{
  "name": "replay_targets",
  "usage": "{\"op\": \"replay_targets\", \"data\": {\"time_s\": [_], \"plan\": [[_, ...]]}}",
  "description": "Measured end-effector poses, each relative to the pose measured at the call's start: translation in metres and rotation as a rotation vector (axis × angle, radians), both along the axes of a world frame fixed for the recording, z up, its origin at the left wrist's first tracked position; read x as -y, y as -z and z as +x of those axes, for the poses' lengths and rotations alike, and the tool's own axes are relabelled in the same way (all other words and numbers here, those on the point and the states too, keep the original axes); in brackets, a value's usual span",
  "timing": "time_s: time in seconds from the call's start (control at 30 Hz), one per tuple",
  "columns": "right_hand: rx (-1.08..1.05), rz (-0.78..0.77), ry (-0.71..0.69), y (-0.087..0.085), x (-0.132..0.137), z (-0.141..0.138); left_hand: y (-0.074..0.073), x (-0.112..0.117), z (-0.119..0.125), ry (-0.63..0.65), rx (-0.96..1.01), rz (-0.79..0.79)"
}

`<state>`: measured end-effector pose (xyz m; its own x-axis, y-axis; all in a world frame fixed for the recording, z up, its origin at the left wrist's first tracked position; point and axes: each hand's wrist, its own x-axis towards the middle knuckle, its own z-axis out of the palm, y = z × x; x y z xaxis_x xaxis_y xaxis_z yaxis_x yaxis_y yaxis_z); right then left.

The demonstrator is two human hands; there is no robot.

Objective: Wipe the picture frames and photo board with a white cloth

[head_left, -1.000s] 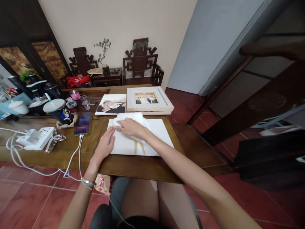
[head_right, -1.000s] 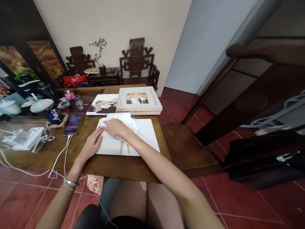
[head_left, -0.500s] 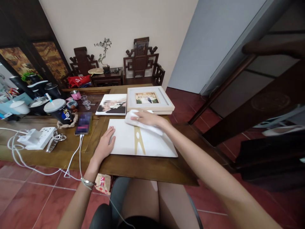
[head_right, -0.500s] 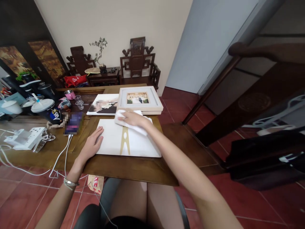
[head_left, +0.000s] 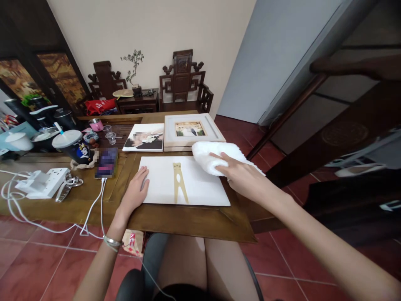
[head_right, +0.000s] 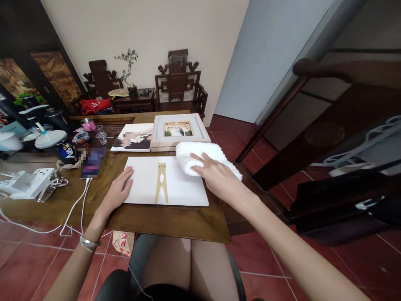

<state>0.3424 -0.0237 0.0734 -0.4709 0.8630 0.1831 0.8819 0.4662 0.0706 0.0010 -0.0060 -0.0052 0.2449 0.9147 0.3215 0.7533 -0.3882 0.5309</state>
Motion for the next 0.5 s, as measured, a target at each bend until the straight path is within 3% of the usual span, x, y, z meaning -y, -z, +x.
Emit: {"op": "replay_targets", "data": {"time_s": [0.17, 0.3, 0.4, 0.5], "plan": [[0.129, -0.049, -0.105, 0.021, -0.018, -0.015, 0.001, -0.001, -0.001, -0.003, 0.002, 0.008], [0.111, -0.057, -0.106, 0.039, -0.042, -0.029, 0.001, -0.001, -0.002, 0.001, 0.012, 0.005], [0.053, -0.081, -0.121, 0.041, -0.05, -0.033, 0.002, -0.001, -0.002, -0.002, 0.023, 0.005], [0.02, -0.108, -0.141, 0.04, -0.038, -0.033, 0.002, -0.002, -0.002, -0.004, 0.024, 0.003]]}}
